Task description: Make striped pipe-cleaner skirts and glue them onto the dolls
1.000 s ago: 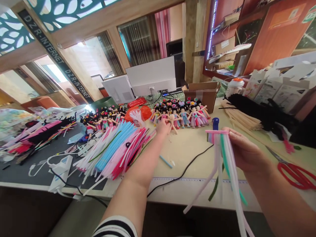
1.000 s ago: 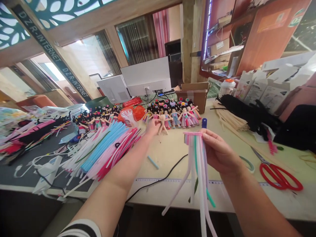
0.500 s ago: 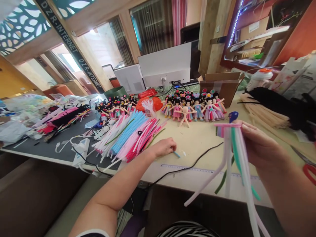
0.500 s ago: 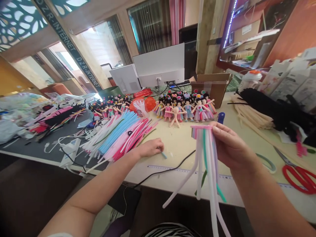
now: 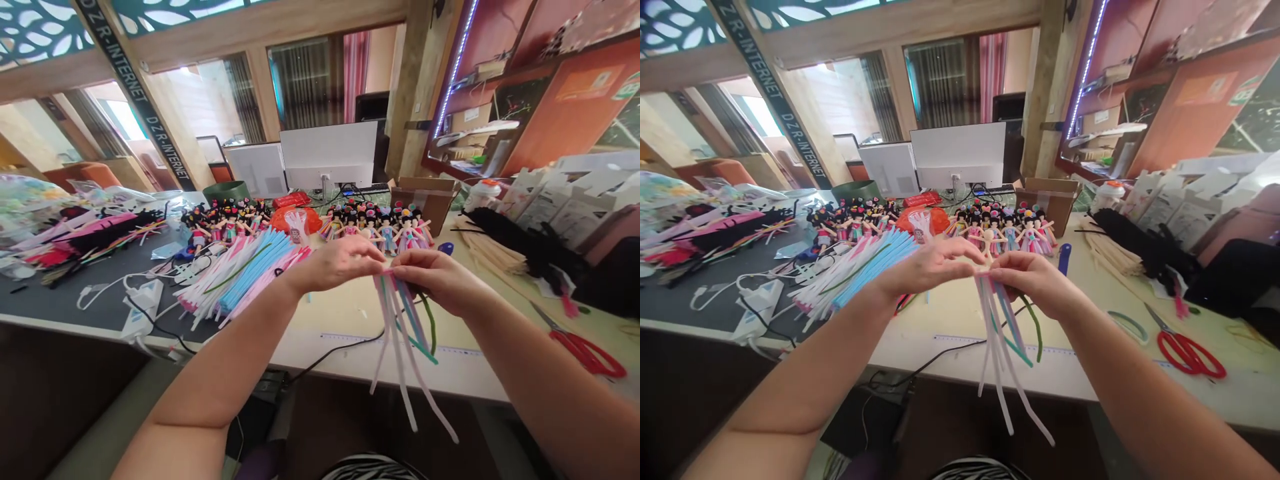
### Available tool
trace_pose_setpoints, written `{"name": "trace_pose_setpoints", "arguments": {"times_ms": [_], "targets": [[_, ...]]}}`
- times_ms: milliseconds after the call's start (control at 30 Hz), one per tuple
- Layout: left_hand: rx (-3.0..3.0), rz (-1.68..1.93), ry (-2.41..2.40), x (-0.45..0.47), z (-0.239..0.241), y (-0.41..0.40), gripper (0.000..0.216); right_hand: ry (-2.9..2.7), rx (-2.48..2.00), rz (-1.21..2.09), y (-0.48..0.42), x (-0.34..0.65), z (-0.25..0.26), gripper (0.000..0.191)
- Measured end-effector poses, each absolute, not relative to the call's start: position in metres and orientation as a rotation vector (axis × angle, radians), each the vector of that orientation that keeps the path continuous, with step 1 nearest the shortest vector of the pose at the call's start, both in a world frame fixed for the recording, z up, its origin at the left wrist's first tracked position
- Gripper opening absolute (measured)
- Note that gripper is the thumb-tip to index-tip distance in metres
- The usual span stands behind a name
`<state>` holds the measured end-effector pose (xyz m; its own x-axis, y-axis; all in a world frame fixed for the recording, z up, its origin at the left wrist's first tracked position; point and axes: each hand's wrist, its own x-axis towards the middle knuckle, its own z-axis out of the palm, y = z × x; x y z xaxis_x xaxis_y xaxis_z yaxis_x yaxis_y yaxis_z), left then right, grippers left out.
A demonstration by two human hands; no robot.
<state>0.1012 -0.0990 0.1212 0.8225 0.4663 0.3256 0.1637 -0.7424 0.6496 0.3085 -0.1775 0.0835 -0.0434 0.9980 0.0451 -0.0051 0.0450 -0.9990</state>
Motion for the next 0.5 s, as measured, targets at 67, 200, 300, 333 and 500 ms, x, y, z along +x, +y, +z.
{"name": "trace_pose_setpoints", "arguments": {"times_ms": [67, 200, 300, 333, 500], "targets": [[2.407, 0.589, 0.468, 0.107, 0.129, -0.113, 0.015, -1.341, -1.194, 1.177, -0.178, 0.302, 0.085, 0.039], [2.380, 0.557, 0.504, 0.109, 0.123, -0.124, 0.009, -1.357, -1.241, 1.121, -0.187, 0.299, 0.086, 0.035], [2.330, 0.547, 0.498, 0.108, 0.115, -0.129, 0.008, -1.359, -1.239, 1.084, -0.195, 0.299, 0.085, 0.032], [2.318, 0.540, 0.504, 0.108, 0.113, -0.132, 0.009, -1.361, -1.238, 1.072, -0.198, 0.299, 0.085, 0.031], [2.268, 0.527, 0.584, 0.109, 0.107, -0.141, 0.013, -1.442, -1.227, 0.969, -0.209, 0.299, 0.088, 0.033]]}}
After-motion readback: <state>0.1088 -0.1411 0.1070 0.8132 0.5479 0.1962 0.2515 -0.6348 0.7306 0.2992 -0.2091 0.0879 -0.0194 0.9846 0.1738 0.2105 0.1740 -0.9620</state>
